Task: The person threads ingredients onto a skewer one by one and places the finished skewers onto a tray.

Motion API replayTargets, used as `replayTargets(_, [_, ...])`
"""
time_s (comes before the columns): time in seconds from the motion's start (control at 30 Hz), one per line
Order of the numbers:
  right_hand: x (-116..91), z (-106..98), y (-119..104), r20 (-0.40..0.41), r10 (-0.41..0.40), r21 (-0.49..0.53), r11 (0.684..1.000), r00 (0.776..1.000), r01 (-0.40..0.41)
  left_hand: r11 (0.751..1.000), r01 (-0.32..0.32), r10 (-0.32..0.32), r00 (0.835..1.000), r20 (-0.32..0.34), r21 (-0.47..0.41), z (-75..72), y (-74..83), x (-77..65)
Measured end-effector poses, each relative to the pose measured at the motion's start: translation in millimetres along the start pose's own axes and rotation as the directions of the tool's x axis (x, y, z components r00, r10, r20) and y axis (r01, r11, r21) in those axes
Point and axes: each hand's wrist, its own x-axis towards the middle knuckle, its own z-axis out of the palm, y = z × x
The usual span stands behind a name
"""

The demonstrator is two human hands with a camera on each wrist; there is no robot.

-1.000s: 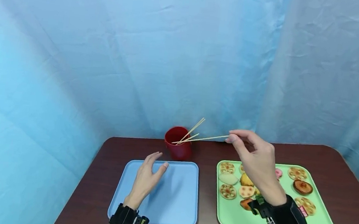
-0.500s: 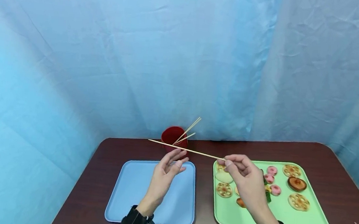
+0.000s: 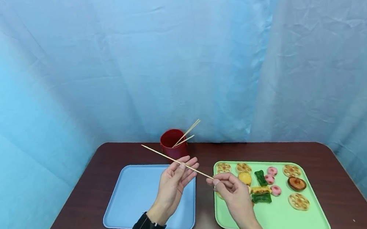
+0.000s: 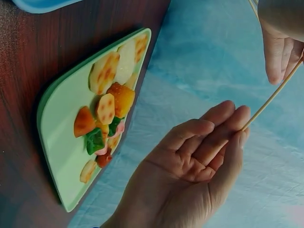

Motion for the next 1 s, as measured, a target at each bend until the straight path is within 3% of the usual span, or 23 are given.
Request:
replayTargets(0.2, [0.5,-6.1,4.7,0.046,0.013,-0.072,0.997,0.999,-0.009,0.997,-0.029,0.029,1.000,-0.009,0.066,-6.9,-2.4,-0.1])
replayTargets(0.3, [4.8,-19.6,6.9,0.048,0.009,-0.212,0.977,0.999,0.001,0.984,-0.074,0.074,0.997,0.010,0.161,-16.5,-2.0,-0.7])
replayTargets(0.37, [9.9,-30.4,9.3,0.052,-0.014,-0.343,0.939,0.999,0.031,0.964,-0.106,0.100,0.994,0.037,0.244,-24.4,-1.1,-2.0])
replayTargets(0.43, [15.6,-39.9,12.2,0.060,-0.055,-0.482,0.873,0.997,0.077,0.930,-0.127,0.108,0.991,0.076,0.344,-33.0,-0.1,-3.6])
replayTargets(0.6, [29.5,-51.0,22.2,0.168,-0.179,-0.711,0.659,0.969,0.245,0.824,-0.147,0.052,0.981,0.186,0.547,-53.0,0.9,-8.1])
replayTargets(0.73, [35.9,-47.8,30.8,0.280,-0.218,-0.779,0.518,0.935,0.354,0.723,-0.139,-0.032,0.972,0.234,0.677,-64.2,1.5,-10.3])
replayTargets(0.93, [34.9,-38.2,43.3,0.387,-0.262,-0.822,0.337,0.884,0.459,0.536,-0.145,-0.166,0.948,0.272,0.832,-76.4,0.6,-11.5])
replayTargets(1.0, [33.8,-36.3,45.8,0.404,-0.265,-0.836,0.282,0.875,0.471,0.494,-0.144,-0.206,0.939,0.276,0.857,-79.0,-1.4,-11.9])
